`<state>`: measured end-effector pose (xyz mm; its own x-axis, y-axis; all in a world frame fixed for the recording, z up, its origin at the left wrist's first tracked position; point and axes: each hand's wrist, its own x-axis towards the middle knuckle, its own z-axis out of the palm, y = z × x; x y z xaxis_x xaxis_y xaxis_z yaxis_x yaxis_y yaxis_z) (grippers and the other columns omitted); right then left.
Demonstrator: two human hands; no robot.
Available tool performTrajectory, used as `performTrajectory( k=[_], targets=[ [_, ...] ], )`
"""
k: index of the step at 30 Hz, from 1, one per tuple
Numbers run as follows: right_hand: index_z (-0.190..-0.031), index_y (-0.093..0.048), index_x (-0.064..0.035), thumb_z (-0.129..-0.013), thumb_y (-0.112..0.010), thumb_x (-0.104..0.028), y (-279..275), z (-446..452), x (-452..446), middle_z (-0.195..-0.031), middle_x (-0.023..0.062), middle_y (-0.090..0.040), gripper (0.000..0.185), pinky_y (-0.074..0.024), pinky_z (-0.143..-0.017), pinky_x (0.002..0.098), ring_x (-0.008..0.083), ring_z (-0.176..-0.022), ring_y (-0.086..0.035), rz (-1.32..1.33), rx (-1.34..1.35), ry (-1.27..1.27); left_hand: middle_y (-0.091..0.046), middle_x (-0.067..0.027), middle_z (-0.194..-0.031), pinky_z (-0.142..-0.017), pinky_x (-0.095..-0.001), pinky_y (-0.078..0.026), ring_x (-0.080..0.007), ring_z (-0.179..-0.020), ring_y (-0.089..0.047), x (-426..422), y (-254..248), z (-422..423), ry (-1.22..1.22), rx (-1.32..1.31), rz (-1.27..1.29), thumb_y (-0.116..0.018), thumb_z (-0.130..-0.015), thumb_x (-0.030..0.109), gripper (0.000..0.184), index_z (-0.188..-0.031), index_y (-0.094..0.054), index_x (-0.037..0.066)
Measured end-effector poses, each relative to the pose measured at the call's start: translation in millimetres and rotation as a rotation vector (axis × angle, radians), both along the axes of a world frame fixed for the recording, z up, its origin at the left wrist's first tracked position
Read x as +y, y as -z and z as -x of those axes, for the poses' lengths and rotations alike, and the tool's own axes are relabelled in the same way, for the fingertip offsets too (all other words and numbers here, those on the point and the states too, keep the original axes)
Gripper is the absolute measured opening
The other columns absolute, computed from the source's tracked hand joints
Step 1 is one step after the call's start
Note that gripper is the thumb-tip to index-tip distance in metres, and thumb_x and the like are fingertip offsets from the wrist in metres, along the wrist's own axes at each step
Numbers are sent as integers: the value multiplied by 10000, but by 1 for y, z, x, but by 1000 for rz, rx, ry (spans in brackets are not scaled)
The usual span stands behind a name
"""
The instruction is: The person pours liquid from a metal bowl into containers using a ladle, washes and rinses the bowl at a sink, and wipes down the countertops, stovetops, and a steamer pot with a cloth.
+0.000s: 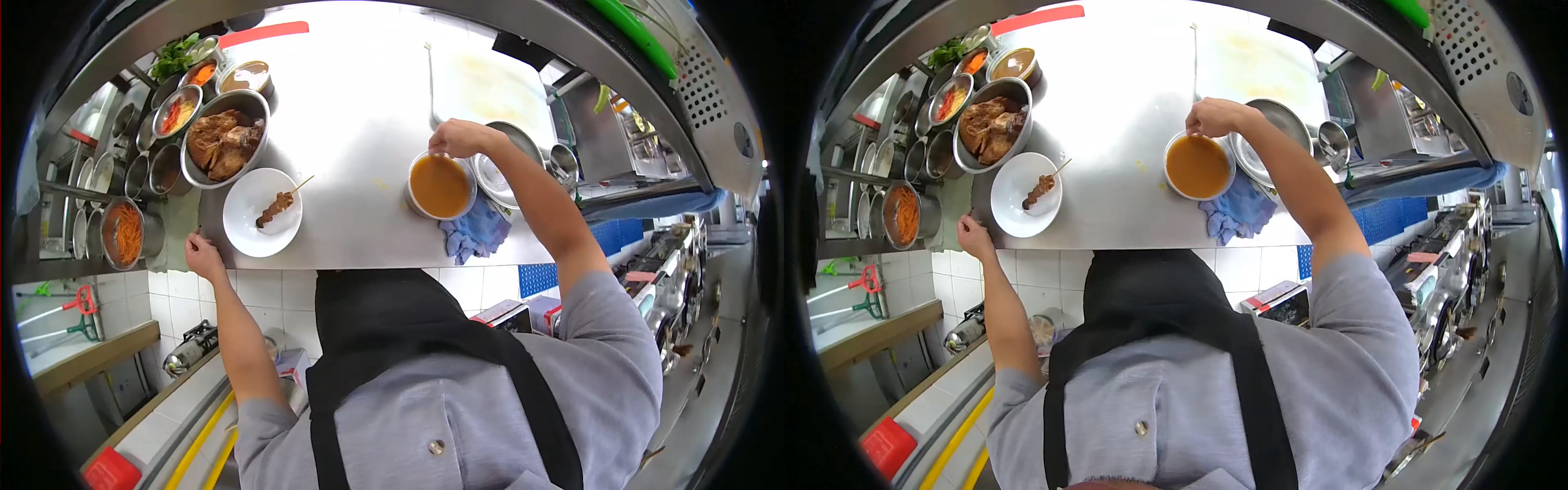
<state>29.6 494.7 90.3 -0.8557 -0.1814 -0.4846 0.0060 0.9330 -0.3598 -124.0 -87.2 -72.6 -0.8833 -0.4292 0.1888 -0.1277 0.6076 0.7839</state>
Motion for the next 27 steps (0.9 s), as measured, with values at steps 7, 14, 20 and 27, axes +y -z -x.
performTrajectory(
  k=[7, 14, 20, 27],
  targets=[
    [-1047, -742, -27, -925, -565, -101, 1, -2, 3, -935, 118, -751, 227, -573, -794, 368, 242, -849, -716, -62, 46, 154, -670, -60, -728, -642, -352, -481, -193, -659, -627, 4, 0, -4, -33, -3, -17, -499, -1006, 328, 353, -1031, -733, 64],
    [-1069, -720, 63, -943, -545, -103, 22, 26, 15, -875, 143, -737, 272, -608, -608, 313, 198, -673, -716, 238, 41, 530, -659, -52, -710, -645, -346, -484, -184, -655, -620, 5, 6, -3, -39, 54, -15, -501, -1016, 329, 358, -1024, -725, 50],
    [-1082, -723, 60, -949, -583, -125, 31, 79, 5, -849, 147, -729, 267, -612, -597, 306, 197, -606, -695, 321, 111, 680, -650, -52, -703, -651, -340, -486, -179, -653, -618, 3, 8, -2, -46, 81, -25, -499, -1023, 316, 345, -1022, -720, 52],
    [-1145, -639, 154, -963, -607, -95, 48, 166, -12, -838, 173, -669, 310, -642, -610, 306, 208, -607, -665, 635, 237, 918, -654, -60, -701, -638, -339, -486, -188, -656, -628, 7, 4, -4, -72, 88, -32, -508, -1023, 306, 333, -1012, -710, 41]
  ],
)
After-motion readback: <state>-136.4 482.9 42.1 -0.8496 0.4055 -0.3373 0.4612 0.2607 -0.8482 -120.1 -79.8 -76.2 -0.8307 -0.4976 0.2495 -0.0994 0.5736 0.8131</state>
